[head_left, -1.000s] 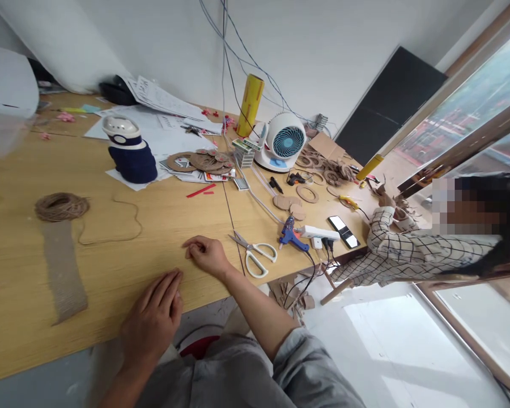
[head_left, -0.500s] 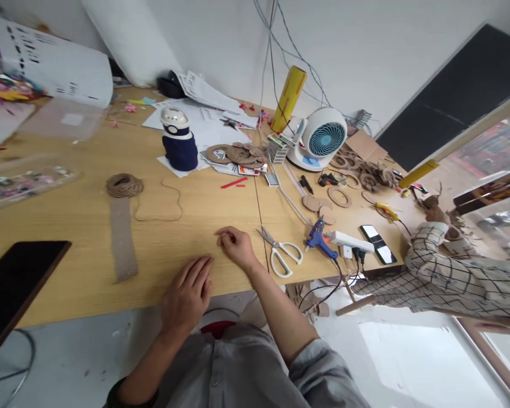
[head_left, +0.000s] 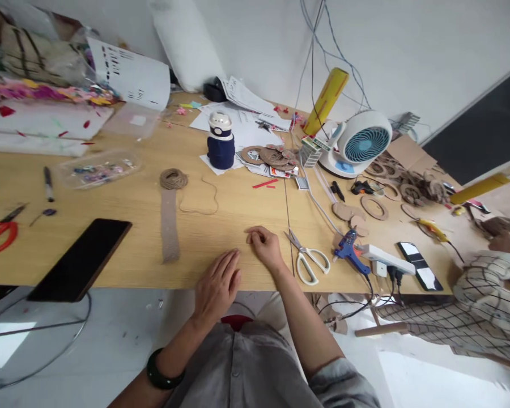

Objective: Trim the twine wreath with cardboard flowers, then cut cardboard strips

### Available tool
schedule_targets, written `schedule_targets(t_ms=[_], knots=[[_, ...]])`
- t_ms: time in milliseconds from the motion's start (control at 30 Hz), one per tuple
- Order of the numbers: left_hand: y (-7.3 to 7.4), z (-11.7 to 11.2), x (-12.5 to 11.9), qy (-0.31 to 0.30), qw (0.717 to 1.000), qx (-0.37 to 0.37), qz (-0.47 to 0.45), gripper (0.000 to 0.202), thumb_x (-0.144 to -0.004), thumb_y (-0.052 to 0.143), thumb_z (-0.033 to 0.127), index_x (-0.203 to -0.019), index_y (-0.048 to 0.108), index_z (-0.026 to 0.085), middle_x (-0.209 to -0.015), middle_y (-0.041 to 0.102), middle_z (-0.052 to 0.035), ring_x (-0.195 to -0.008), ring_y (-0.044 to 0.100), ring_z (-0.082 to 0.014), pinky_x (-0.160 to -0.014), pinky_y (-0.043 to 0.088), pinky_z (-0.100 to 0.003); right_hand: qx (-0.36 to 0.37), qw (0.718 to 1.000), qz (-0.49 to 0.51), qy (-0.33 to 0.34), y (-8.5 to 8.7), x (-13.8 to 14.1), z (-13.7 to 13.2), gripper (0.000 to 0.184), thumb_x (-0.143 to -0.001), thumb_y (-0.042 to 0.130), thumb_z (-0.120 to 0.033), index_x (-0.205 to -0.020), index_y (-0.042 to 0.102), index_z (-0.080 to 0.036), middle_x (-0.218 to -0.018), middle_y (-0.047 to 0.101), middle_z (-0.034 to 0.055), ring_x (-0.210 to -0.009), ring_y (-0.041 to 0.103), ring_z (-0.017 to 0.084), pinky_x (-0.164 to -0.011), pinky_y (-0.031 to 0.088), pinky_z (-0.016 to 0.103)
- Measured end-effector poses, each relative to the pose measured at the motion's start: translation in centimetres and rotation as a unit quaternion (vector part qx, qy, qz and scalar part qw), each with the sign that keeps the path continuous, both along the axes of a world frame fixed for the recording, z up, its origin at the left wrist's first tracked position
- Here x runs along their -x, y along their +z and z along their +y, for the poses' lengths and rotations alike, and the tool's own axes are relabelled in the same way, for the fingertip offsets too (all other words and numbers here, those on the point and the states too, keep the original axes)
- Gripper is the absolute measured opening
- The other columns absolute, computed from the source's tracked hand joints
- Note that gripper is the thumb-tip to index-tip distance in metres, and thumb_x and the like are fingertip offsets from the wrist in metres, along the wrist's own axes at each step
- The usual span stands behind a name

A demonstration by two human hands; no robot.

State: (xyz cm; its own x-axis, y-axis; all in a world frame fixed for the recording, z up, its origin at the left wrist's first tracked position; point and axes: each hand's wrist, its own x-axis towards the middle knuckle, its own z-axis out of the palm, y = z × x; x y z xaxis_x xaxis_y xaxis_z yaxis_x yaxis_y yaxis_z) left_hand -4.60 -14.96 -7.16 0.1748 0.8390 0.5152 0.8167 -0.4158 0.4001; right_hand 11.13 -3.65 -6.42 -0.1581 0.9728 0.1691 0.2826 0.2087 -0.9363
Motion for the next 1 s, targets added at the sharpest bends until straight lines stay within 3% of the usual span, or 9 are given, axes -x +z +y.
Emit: schedule_targets(t_ms=[167, 333, 433, 500, 633, 733, 833, 900, 1000], knots=[[1.1, 1.1, 1.3, -0.023, 0.996, 0.02, -0.085, 0.048, -0.102, 0.046, 0.024, -0.15, 0.047, 0.024, -0.138, 0.066, -0.0118, -0.126, 0.063, -0.026, -0.104, 0.054, -0.042, -0.013, 1.0, -0.029, 0.001, 0.2, 0.3, -0.1, 0.027, -0.091, 0.045, -0.028, -0.097, 0.07, -0.017, -0.068, 0.067, -0.0007, -0.059, 0.06, 0.012, -0.06, 0.046, 0.023], [0.6, 3.3, 2.3, 0.001, 0.998, 0.039, -0.058, 0.046, -0.101, 0.048, 0.03, -0.146, 0.051, 0.016, -0.144, 0.059, -0.0177, -0.134, 0.056, -0.0327, -0.112, 0.047, -0.051, -0.055, 0.993, -0.099, -0.028, 1.2, -0.7, -1.6, 0.032, -0.096, 0.041, -0.026, -0.104, 0.07, -0.018, -0.077, 0.073, 0.0019, -0.066, 0.065, 0.013, -0.063, 0.05, 0.023], [0.1, 3.6, 2.4, -0.005, 0.998, 0.042, -0.035, 0.043, -0.101, 0.048, 0.031, -0.137, 0.058, 0.012, -0.139, 0.061, -0.0196, -0.133, 0.056, -0.0351, -0.112, 0.046, -0.053, -0.097, 0.98, -0.164, -0.056, 2.4, -3.4, -3.7, 0.027, -0.095, 0.048, -0.027, -0.104, 0.073, -0.02, -0.088, 0.076, 0.0046, -0.076, 0.068, 0.016, -0.072, 0.052, 0.026], [-0.1, 3.5, 2.3, -0.013, 0.999, 0.033, -0.028, 0.04, -0.1, 0.048, 0.03, -0.133, 0.061, 0.011, -0.136, 0.063, -0.0197, -0.132, 0.055, -0.0353, -0.113, 0.044, -0.053, -0.122, 0.968, -0.205, -0.083, 3.3, -6.1, -5.3, 0.026, -0.095, 0.049, -0.026, -0.102, 0.074, -0.021, -0.085, 0.076, 0.0053, -0.08, 0.068, 0.018, -0.078, 0.053, 0.03], [0.0, 3.1, 1.8, -0.003, 0.999, 0.033, -0.028, 0.038, -0.1, 0.048, 0.029, -0.132, 0.062, 0.015, -0.136, 0.064, -0.0167, -0.134, 0.054, -0.034, -0.116, 0.042, -0.054, -0.156, 0.934, -0.267, -0.178, 4.7, -11.5, -7.9, 0.024, -0.096, 0.05, -0.025, -0.099, 0.073, -0.02, -0.086, 0.075, 0.0081, -0.084, 0.066, 0.022, -0.081, 0.053, 0.036], [0.4, 3.0, 1.7, -0.018, 0.998, 0.038, -0.052, 0.034, -0.1, 0.048, 0.027, -0.129, 0.064, 0.018, -0.135, 0.066, -0.0133, -0.132, 0.057, -0.0308, -0.115, 0.044, -0.052, -0.174, 0.916, -0.289, -0.218, 4.5, -14.1, -8.9, 0.021, -0.096, 0.052, -0.026, -0.098, 0.072, -0.02, -0.095, 0.075, 0.0111, -0.093, 0.065, 0.026, -0.089, 0.051, 0.044], [1.2, 3.2, 3.1, -0.029, 0.994, 0.028, -0.097, 0.031, -0.1, 0.048, 0.023, -0.125, 0.067, 0.018, -0.133, 0.067, -0.0115, -0.13, 0.059, -0.0259, -0.114, 0.046, -0.045, -0.186, 0.899, -0.355, -0.179, 3.2, -14.7, -9.1, 0.023, -0.096, 0.056, -0.031, -0.112, 0.071, -0.022, -0.112, 0.074, 0.011, -0.108, 0.065, 0.027, -0.093, 0.053, 0.043], [1.9, 3.5, 5.2, 0.032, 0.995, 0.005, -0.095, 0.03, -0.099, 0.05, 0.022, -0.121, 0.069, 0.015, -0.131, 0.068, -0.0139, -0.131, 0.057, -0.0269, -0.116, 0.044, -0.045, -0.187, 0.886, -0.392, -0.162, 2.1, -14.5, -9.0, 0.026, -0.096, 0.058, -0.035, -0.116, 0.071, -0.023, -0.12, 0.072, 0.0107, -0.111, 0.064, 0.027, -0.091, 0.055, 0.042], [2.8, 4.2, 8.8, 0.194, 0.98, 0.003, -0.043, 0.035, -0.097, 0.052, 0.028, -0.125, 0.067, 0.012, -0.14, 0.061, -0.0197, -0.14, 0.048, -0.0345, -0.119, 0.037, -0.054, -0.198, 0.882, -0.395, -0.165, 1.0, -14.1, -8.4, 0.025, -0.096, 0.057, -0.033, -0.113, 0.072, -0.021, -0.121, 0.07, 0.0118, -0.111, 0.063, 0.028, -0.091, 0.055, 0.043]])
